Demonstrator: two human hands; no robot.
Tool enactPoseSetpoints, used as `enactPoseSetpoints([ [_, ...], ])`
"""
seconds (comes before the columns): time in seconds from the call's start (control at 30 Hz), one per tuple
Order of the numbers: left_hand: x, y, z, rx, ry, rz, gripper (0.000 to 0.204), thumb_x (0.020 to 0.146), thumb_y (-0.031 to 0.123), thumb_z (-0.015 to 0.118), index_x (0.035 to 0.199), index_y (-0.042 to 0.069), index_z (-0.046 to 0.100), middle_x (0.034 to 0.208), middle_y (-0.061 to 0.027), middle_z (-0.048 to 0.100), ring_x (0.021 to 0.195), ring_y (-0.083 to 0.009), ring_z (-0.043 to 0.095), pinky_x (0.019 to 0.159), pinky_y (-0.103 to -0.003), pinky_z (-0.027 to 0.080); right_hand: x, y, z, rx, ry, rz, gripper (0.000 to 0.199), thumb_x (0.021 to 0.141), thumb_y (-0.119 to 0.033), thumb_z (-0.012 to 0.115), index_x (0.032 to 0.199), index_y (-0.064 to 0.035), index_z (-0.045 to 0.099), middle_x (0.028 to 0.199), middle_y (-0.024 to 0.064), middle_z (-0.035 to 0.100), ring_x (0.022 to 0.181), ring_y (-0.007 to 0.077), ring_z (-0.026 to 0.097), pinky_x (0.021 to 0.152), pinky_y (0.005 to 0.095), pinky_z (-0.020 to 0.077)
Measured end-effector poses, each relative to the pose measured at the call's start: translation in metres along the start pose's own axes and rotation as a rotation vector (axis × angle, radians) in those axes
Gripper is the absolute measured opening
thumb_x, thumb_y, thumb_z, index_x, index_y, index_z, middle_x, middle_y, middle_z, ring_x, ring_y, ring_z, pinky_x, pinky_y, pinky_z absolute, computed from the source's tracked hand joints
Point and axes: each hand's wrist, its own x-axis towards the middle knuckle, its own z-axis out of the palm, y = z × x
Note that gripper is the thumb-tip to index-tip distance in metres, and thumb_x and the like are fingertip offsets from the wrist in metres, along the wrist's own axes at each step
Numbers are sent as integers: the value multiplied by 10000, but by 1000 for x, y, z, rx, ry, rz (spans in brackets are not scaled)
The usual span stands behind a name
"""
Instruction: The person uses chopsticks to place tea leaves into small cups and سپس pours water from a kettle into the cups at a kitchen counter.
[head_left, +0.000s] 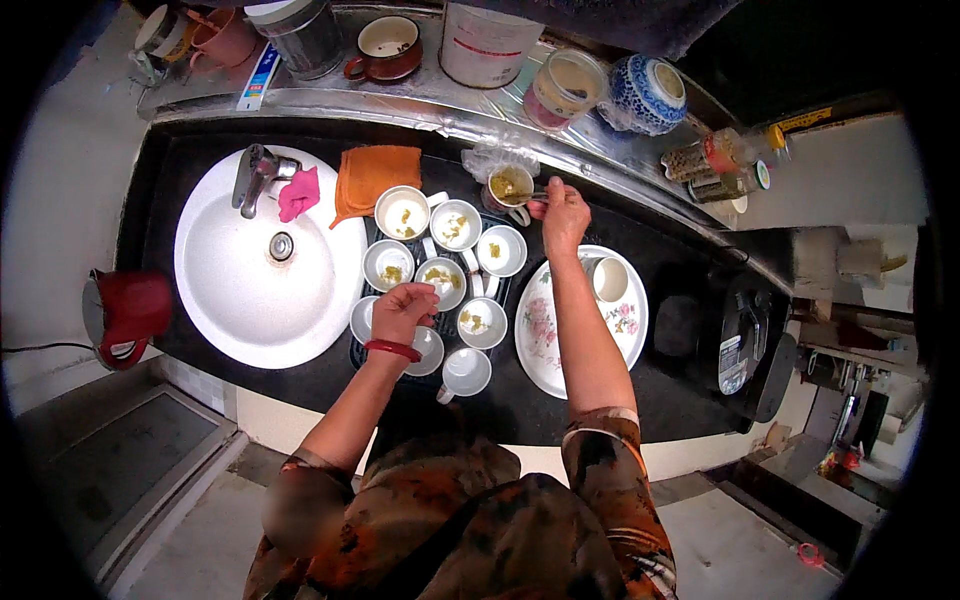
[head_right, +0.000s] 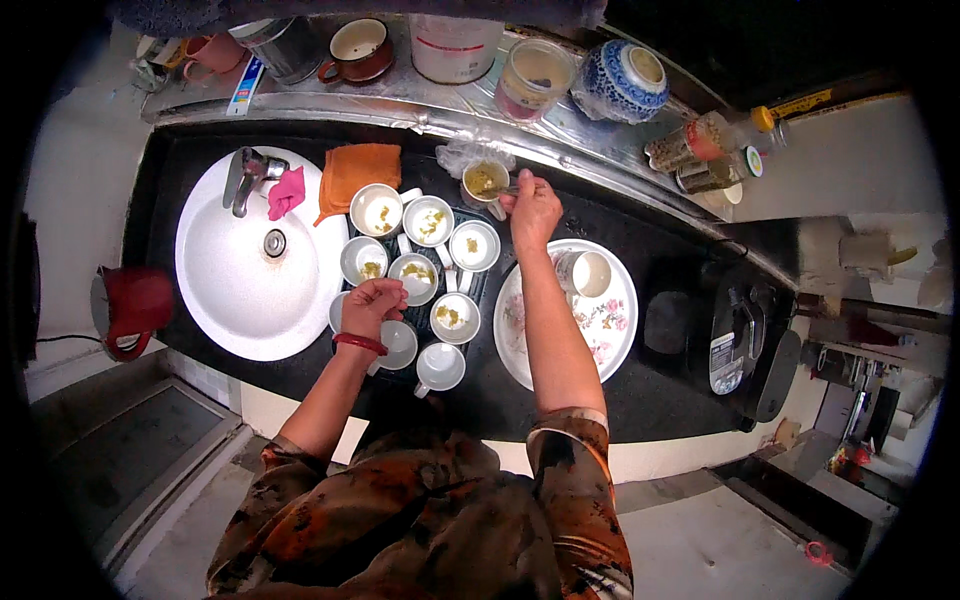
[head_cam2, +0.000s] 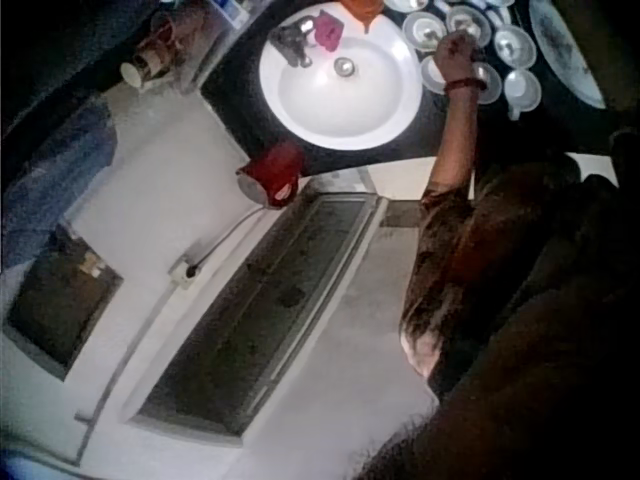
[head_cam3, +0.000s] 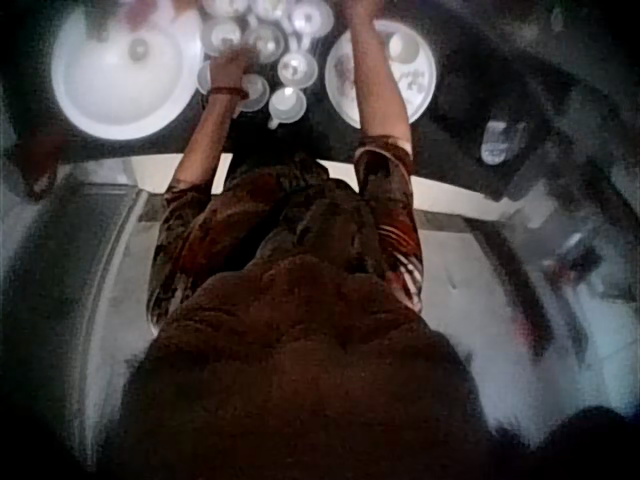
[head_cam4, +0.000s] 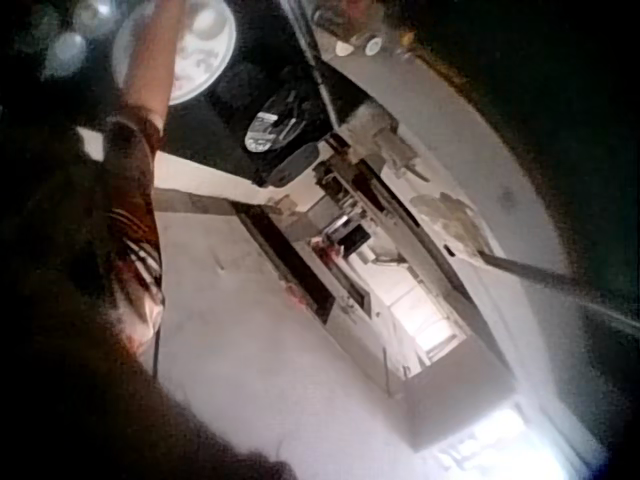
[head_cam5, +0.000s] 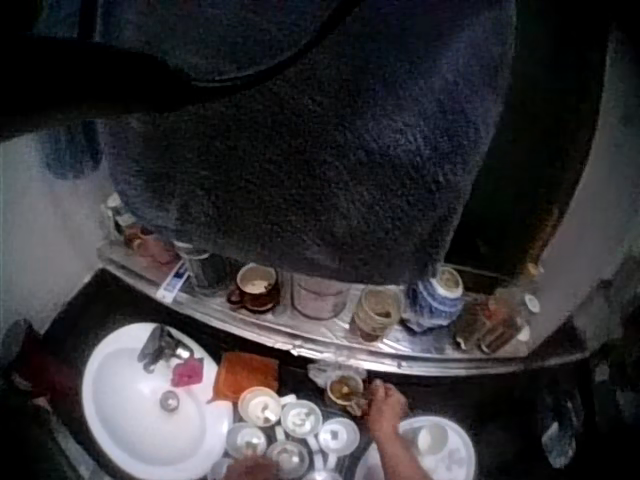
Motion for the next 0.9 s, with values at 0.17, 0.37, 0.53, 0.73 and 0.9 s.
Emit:
enactPoseSetpoints([
  [0.17, -2, -4, -5, 14, -23, -17, 107, 771, 19, 553, 871, 25, 594, 769, -56, 618, 629, -105, 569, 535, -212, 455, 0, 6, -18, 245, 67, 62, 307, 863, -244, 500, 772, 49, 519, 625, 112, 570, 495, 161, 589, 432, 251, 498],
  [0.37, -4, 0, -6, -33, -29, -81, 111, 776, 33, 554, 882, 20, 587, 773, -76, 617, 632, -125, 575, 545, -229, 462, -5, 1, -36, 404, 112, 85, 304, 867, -251, 487, 781, 40, 509, 682, 117, 548, 536, 200, 602, 447, 261, 514],
  [0.53, -3, 2, -7, -111, -45, -151, 139, 767, 51, 567, 900, 14, 577, 779, -88, 614, 639, -144, 579, 556, -241, 465, -18, -11, -46, 421, 104, 62, 302, 863, -251, 496, 785, 39, 516, 682, 127, 558, 539, 209, 603, 454, 267, 517],
  [0.73, 3, 3, -10, -245, -100, -205, 200, 769, 70, 556, 960, 15, 540, 812, -87, 608, 670, -163, 585, 587, -262, 472, -49, -40, -59, 430, 43, 29, 307, 867, -246, 491, 796, 51, 518, 685, 145, 566, 541, 217, 606, 461, 266, 521],
  [0.9, -1, 12, -29, -279, -35, -163, 204, 781, 75, 539, 976, 15, 530, 840, -98, 603, 692, -173, 589, 621, -275, 487, -101, -52, -67, 397, -114, 121, 282, 877, -246, 471, 826, 30, 504, 665, 122, 568, 537, 197, 601, 484, 268, 512],
])
